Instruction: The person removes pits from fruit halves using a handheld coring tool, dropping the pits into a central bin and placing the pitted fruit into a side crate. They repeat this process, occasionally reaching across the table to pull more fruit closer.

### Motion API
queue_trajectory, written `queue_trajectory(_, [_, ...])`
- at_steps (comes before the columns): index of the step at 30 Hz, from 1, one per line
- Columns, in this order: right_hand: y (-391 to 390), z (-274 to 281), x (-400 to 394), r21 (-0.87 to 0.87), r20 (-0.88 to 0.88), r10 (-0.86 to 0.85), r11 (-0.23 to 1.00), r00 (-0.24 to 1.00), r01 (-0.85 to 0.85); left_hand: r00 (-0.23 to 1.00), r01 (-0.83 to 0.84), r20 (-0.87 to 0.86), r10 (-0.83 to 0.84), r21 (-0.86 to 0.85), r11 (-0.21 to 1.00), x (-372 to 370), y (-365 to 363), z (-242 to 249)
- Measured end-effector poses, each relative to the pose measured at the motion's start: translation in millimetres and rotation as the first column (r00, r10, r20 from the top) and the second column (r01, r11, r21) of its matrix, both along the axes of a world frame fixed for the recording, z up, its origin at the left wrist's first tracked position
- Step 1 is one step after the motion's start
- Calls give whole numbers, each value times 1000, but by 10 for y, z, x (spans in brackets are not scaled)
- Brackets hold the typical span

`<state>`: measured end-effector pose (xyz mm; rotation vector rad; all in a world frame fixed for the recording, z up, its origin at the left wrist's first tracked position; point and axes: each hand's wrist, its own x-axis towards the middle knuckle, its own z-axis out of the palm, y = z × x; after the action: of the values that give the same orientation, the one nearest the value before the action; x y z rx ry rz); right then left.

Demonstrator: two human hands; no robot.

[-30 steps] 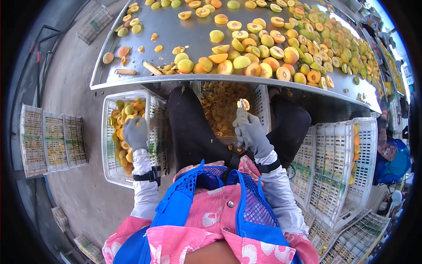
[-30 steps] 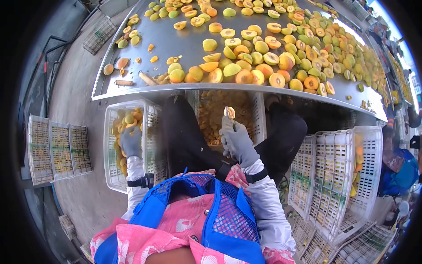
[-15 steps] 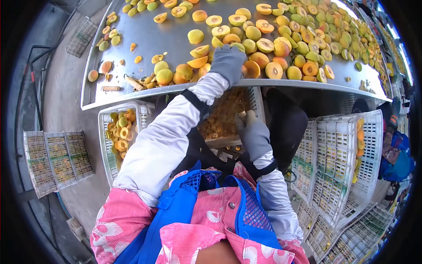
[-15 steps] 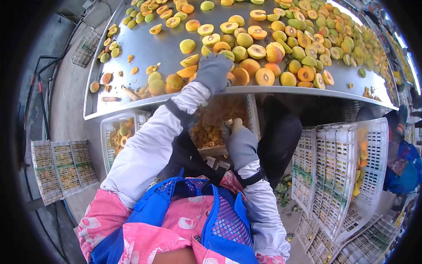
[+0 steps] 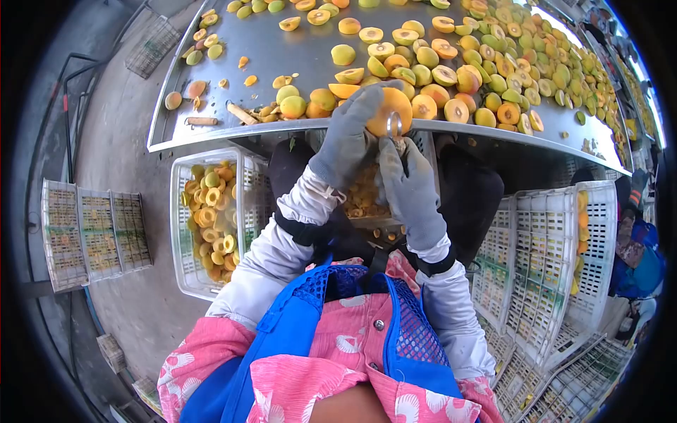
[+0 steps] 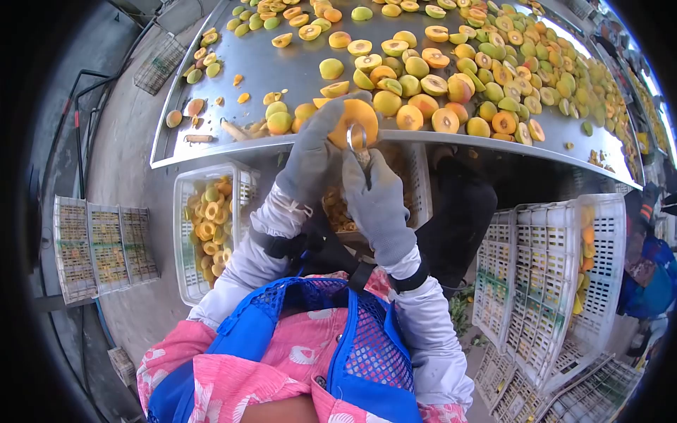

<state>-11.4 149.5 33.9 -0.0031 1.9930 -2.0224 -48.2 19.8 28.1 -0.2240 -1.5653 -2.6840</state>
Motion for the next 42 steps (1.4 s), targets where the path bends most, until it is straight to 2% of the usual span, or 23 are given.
queue_trajectory(1, [-16,-10,36,3,-5,5,1000,1000,-5,1000,-17,-11,16,-52,998,50,0,18])
queue_trajectory(2, [-32,-19,70,14,-70,-14,1000,997,15,992,20,118,-53,268,963,70,27,9])
queue_trajectory(3, [-48,-15,98,22,-135,-36,999,990,39,992,19,111,-51,269,963,107,30,38])
queue_trajectory(5, [-68,32,158,55,-207,-51,996,977,64,994,-59,-91,58,-8,998,187,48,103])
queue_trajectory(6, [-77,52,181,85,-273,-67,992,960,93,994,-58,-96,57,-5,998,182,46,109])
queue_trajectory(7, [-90,58,195,87,-277,-68,992,959,95,934,-247,-326,143,-305,920,159,41,110])
queue_trajectory(8, [-103,55,209,121,-340,-84,984,937,132,822,-467,-552,138,-515,719,150,45,112])
queue_trajectory(9, [-115,51,222,152,-400,-97,974,911,171,821,-466,-554,137,-513,721,183,89,165])
queue_trajectory(10, [-127,46,234,153,-402,-98,973,910,173,946,-261,-261,194,-253,932,233,161,231])
queue_trajectory(11, [-138,41,248,164,-460,-106,966,882,201,993,-115,48,110,107,988,270,214,288])
queue_trajectory(15, [-94,45,261,185,-486,-70,966,871,181,987,-144,91,132,139,980,305,278,339])
queue_trajectory(19, [-62,45,240,191,-503,-43,969,863,160,979,-204,22,203,88,975,316,333,308])
queue_trajectory(21, [-11,258,280,23,37,45,999,998,-46,972,-235,-14,236,51,971,312,334,319])
queue_trajectory(22, [10,338,281,21,40,43,999,998,-44,977,-210,-24,212,50,976,319,323,345])
queue_trajectory(24, [57,446,270,-187,279,149,977,948,-99,981,-192,-31,194,45,980,314,292,326])
queue_trajectory(28, [139,516,223,-310,350,254,940,902,-144,986,-162,-26,162,-2,987,279,254,241])
queue_trajectory(30, [217,573,163,-424,526,411,886,744,-190,985,-173,8,173,-35,984,296,272,226])
queue_trajectory(34, [250,496,162,-502,508,474,841,720,-199,995,-94,49,92,43,995,283,240,187])
queue_trajectory(36, [267,400,132,-634,495,588,748,639,-197,997,-51,61,48,44,998,282,182,112])
queue_trajectory(38, [265,299,117,-710,449,647,677,617,-193,967,201,93,-237,294,935,274,129,-1])
queue_trajectory(39, [257,240,124,-778,400,697,601,595,-181,968,197,95,-234,295,935,291,131,-48])
queue_trajectory(41, [228,95,140,-827,332,724,532,605,-182,925,62,243,-291,660,749,302,166,-125])
queue_trajectory(42, [211,23,156,-871,262,745,456,613,-182,927,59,242,-286,661,748,319,168,-156])
